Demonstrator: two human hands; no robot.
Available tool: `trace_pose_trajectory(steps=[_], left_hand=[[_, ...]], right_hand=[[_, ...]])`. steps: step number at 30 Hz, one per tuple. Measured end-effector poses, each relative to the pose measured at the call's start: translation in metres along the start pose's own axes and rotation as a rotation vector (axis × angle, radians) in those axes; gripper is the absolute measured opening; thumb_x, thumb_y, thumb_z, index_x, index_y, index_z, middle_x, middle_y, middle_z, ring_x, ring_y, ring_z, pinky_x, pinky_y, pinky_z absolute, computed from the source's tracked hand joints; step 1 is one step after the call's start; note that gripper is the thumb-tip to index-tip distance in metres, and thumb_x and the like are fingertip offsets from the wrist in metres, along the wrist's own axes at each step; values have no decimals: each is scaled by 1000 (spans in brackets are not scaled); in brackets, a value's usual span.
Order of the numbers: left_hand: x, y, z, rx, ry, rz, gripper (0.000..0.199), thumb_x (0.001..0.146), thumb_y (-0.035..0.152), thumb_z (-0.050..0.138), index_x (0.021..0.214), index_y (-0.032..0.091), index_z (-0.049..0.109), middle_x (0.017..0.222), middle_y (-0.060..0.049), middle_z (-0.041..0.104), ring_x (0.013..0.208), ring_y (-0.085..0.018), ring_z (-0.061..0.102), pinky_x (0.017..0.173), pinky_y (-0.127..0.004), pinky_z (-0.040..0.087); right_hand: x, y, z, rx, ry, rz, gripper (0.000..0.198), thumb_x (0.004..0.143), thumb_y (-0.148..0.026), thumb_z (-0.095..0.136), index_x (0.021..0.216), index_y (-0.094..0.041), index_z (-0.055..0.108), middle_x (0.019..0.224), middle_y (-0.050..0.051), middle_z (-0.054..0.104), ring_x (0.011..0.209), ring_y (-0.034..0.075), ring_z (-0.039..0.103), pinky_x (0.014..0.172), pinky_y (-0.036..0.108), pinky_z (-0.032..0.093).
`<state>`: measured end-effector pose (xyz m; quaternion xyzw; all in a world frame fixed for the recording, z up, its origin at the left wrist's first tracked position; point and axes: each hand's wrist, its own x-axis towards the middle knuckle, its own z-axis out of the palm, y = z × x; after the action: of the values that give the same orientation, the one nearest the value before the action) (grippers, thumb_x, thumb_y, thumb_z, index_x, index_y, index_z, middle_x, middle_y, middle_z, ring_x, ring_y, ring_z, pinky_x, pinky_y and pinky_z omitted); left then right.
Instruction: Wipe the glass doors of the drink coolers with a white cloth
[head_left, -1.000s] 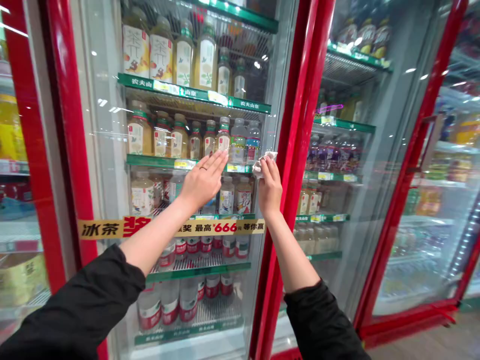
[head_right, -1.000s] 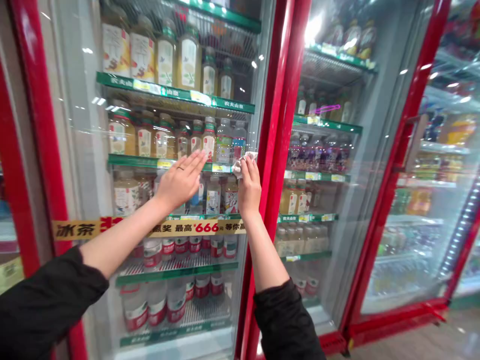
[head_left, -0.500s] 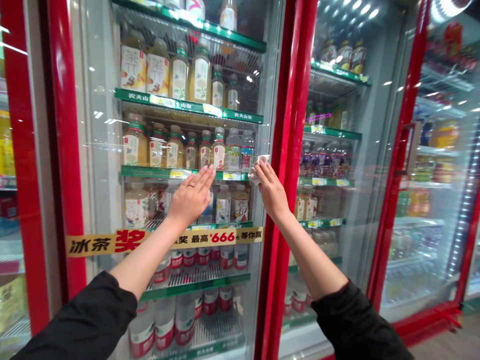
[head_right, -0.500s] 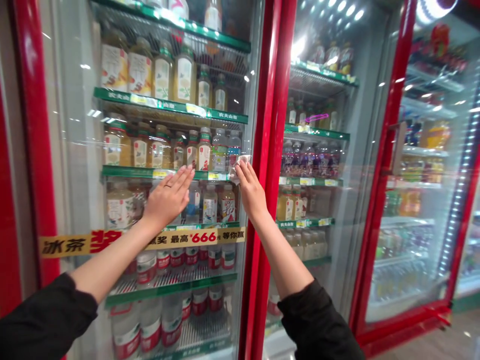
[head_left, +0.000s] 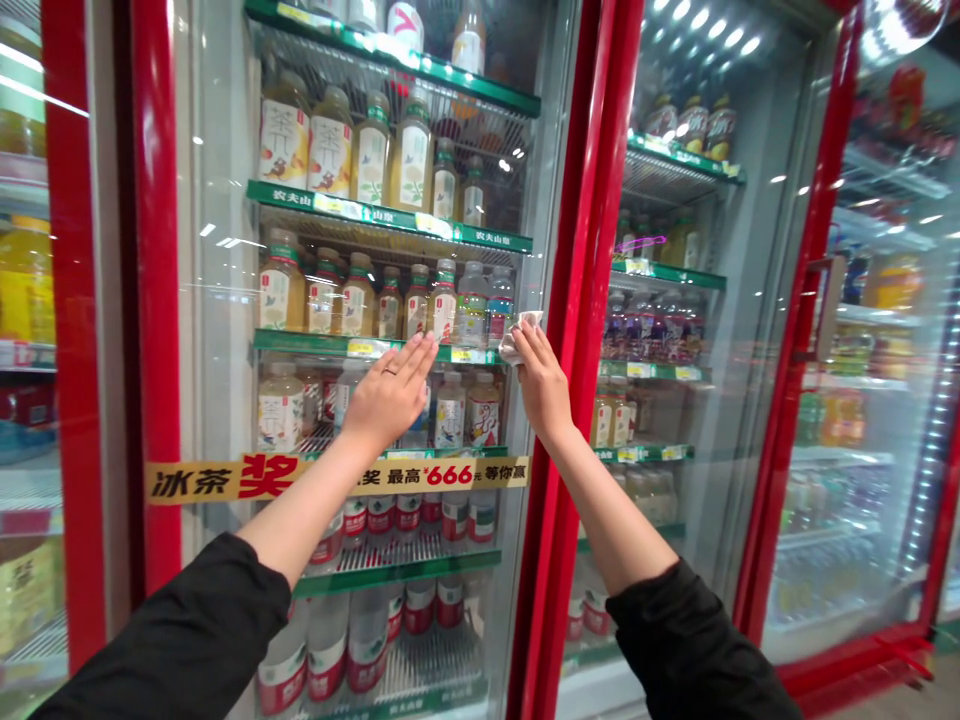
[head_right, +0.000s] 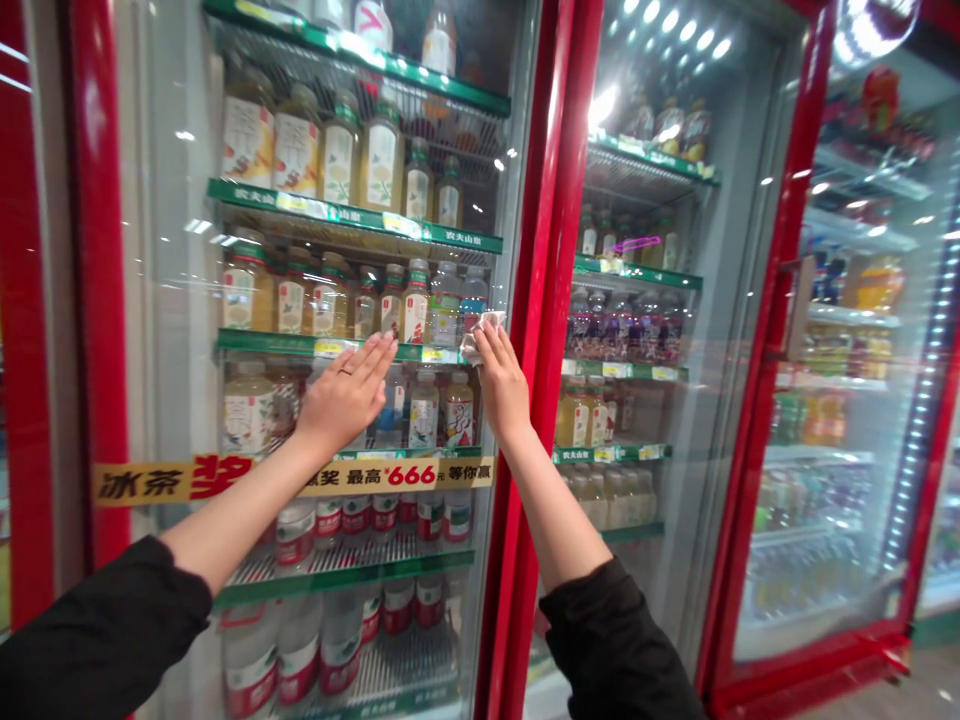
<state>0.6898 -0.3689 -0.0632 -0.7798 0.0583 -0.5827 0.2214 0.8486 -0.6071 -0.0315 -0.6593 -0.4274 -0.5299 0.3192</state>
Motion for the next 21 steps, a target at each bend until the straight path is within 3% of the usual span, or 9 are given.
trace_pose_trajectory(steps=[5,8,12,18,21], left_hand=[[1,2,-1,29,-27,-12,82,112,19,37,176,22,-15,184,-7,23,170,-24,35,138,-46,31],[0,2,-1,27,-49,-10,81,112,19,37,176,21,-13,183,-7,23,170,-24,34,138,-47,31],[-1,1,0,30,-41,-2,80,112,19,37,177,19,-9,183,-8,25,170,-24,34,137,-47,32],[0,1,-3,11,-91,-20,71,111,19,37,179,13,17,183,-10,29,171,-23,32,139,-47,31],[2,2,-3,1,-98,-22,71,110,18,38,179,13,19,182,-10,30,171,-23,32,139,-46,32]], right_hand=[[16,-19,17,18,55,23,80,104,-2,38,176,-36,36,178,0,47,171,26,33,138,58,41],[11,-27,16,58,-13,-57,74,105,-2,37,173,-29,43,178,2,47,172,24,31,140,55,39],[1,-23,4,86,-125,-153,74,104,-1,40,172,-32,46,178,0,48,171,23,33,139,56,40],[26,-41,21,86,-18,-23,79,103,0,37,174,-35,40,180,0,44,172,26,31,139,61,39],[33,-48,25,96,-37,-71,80,102,1,37,174,-33,40,180,0,44,172,25,30,140,58,38]])
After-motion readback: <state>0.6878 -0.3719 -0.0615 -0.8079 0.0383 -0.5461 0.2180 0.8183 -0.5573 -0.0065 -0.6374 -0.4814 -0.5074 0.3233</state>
